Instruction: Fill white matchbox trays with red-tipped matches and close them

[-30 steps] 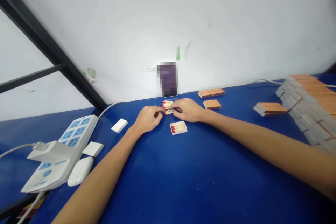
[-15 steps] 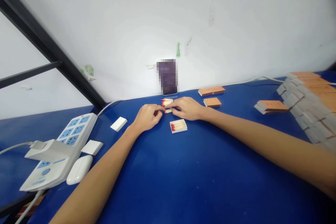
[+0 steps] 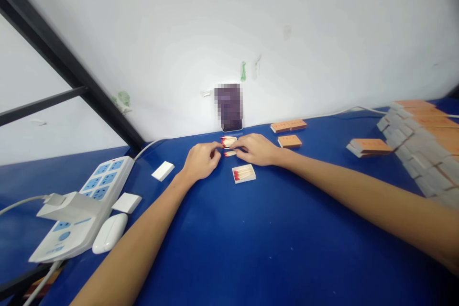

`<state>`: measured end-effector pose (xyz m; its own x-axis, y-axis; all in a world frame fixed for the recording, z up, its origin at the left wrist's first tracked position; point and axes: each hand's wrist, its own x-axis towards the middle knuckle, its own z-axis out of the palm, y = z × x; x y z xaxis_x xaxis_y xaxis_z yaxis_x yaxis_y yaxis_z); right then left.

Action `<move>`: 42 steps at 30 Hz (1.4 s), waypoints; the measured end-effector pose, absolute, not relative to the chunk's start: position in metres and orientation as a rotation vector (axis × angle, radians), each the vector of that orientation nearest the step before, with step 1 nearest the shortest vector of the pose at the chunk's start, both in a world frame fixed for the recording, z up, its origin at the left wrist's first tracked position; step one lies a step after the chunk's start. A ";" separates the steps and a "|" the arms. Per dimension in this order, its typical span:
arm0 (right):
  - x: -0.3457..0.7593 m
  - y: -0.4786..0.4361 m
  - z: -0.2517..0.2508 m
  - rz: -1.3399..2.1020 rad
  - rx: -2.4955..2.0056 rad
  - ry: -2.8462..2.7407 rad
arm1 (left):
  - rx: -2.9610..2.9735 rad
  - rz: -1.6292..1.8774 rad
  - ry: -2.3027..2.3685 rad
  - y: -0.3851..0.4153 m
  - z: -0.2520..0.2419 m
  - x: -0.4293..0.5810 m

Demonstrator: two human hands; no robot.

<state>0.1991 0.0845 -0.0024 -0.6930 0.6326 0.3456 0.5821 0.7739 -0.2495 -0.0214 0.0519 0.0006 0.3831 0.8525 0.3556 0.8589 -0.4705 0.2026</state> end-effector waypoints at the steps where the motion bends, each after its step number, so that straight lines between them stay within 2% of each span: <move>1: 0.199 0.084 -0.002 0.155 -0.938 -2.547 | -2.589 -0.643 -1.622 0.052 0.001 -0.021; 42: 0.200 0.085 -0.003 0.178 -0.894 -2.525 | -2.738 -0.685 -1.550 0.053 0.000 -0.022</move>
